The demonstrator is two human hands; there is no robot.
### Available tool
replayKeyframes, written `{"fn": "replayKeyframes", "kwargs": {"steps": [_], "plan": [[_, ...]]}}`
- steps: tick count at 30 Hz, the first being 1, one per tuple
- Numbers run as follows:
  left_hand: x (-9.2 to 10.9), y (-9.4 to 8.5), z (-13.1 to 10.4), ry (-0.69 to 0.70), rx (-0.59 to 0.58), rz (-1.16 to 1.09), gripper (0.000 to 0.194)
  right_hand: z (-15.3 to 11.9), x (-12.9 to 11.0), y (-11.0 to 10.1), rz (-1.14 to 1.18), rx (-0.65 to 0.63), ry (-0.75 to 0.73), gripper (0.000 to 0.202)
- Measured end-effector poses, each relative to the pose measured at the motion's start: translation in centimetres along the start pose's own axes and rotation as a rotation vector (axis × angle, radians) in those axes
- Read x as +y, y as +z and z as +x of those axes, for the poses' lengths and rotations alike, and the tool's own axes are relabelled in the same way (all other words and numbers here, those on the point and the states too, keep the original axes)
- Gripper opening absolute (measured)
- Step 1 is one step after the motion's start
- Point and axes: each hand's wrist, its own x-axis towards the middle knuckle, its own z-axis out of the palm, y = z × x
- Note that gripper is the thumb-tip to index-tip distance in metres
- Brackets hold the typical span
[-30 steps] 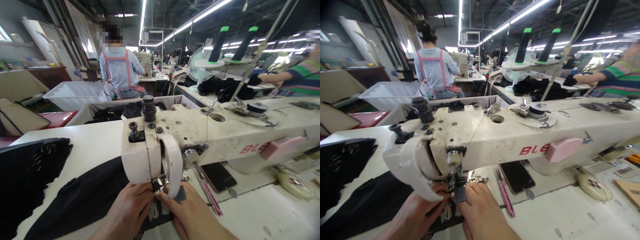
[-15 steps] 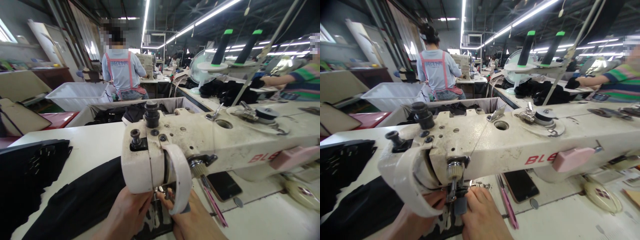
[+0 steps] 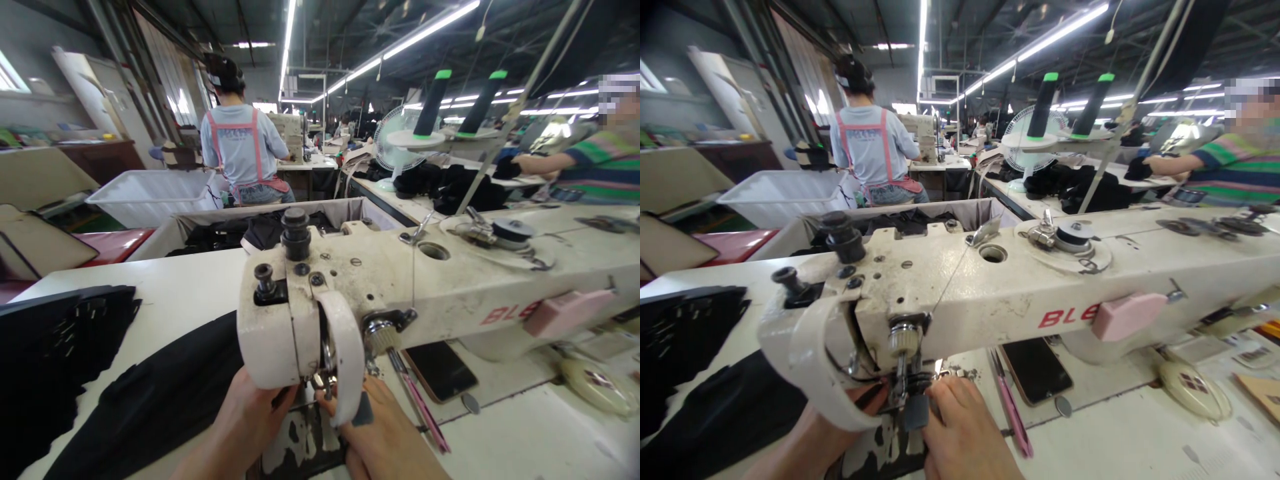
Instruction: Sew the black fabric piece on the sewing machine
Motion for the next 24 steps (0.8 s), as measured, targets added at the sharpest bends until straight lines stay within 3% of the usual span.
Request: {"fn": "replayKeyframes", "kwargs": {"steps": [10, 15, 19, 24], "plan": [[0.1, -0.4, 0.4, -0.040, -0.022, -0.012, 0.018, 0.3, -0.9, -1.3, 0.149, -0.189, 0.173, 0.065], [0.1, -0.9, 0.9, -0.083, -0.072, -0.048, 0.019, 0.0, -0.3, -0.1, 0.108, -0.103, 0.103, 0.070], [0.1, -1.3, 1.3, -0.115, -0.117, -0.081, 0.018, -0.8, 0.3, 2.0, 0.058, 0.069, 0.020, 0.064], [0.0, -1.6, 1.5, -0.158, -0.153, -0.101, 0.018, -0.9, 0.1, 3.2, 0.003, 0.131, 0.041, 0.047]]}}
